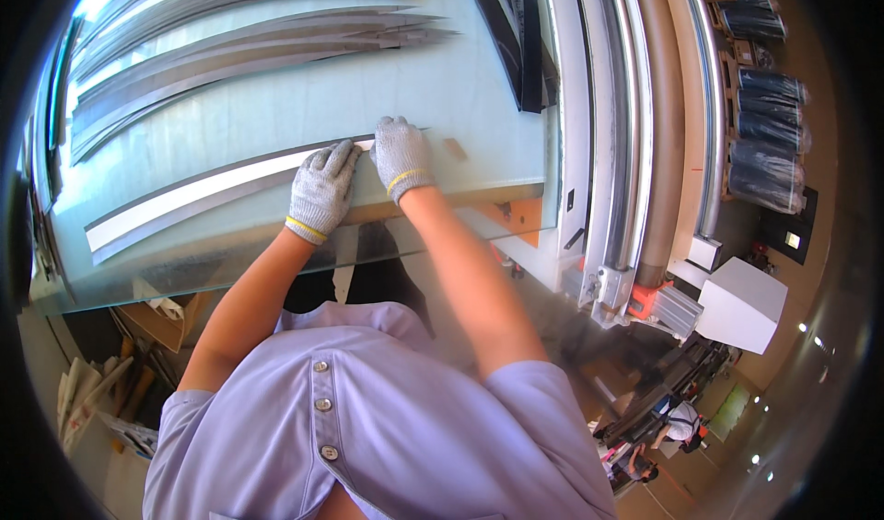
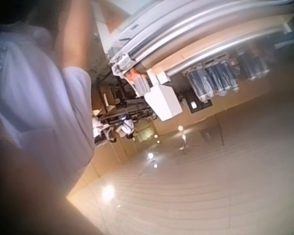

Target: The person peels adhesive backing from long metal strips, sorts them onto a table, measures one with a ruler, and applies a white label to another strip.

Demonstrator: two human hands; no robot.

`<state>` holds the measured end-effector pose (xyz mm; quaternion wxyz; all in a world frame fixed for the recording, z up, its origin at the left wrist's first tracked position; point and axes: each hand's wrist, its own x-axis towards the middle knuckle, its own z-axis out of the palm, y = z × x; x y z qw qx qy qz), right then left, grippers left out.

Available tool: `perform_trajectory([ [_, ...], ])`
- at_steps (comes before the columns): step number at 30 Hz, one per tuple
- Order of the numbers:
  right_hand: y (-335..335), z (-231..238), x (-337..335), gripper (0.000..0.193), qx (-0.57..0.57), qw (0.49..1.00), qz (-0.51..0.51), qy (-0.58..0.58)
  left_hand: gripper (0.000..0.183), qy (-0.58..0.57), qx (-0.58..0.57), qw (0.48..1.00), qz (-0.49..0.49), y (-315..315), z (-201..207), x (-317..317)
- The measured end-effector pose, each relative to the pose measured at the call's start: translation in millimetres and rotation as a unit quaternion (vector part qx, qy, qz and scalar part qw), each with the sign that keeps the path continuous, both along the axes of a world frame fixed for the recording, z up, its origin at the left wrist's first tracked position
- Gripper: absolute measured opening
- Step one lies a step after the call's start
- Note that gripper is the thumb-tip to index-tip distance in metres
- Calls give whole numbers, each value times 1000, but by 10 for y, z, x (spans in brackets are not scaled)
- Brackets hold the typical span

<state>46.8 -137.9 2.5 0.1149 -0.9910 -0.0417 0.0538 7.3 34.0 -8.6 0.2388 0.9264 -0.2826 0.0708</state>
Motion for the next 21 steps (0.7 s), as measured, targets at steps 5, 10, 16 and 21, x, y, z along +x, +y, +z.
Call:
perform_trajectory([
  [5, -90, -27, 7, 21, 32, 998, 51, 29, 44, 11, 0, 1000, -3, -4, 6, 10],
  [10, -29, -49, -725, 22, 83, 994, 67, -28, 44, 24, -13, 1000, 0, 1, -13, 4],
  [16, -19, -33, -473, 17, 257, 951, -90, -144, 44, 13, 3, 1000, 7, -1, -18, -12],
  [21, -48, -132, -311, 18, 148, 981, -35, -121, 45, 24, 17, 1000, 6, -4, -18, 12],
])
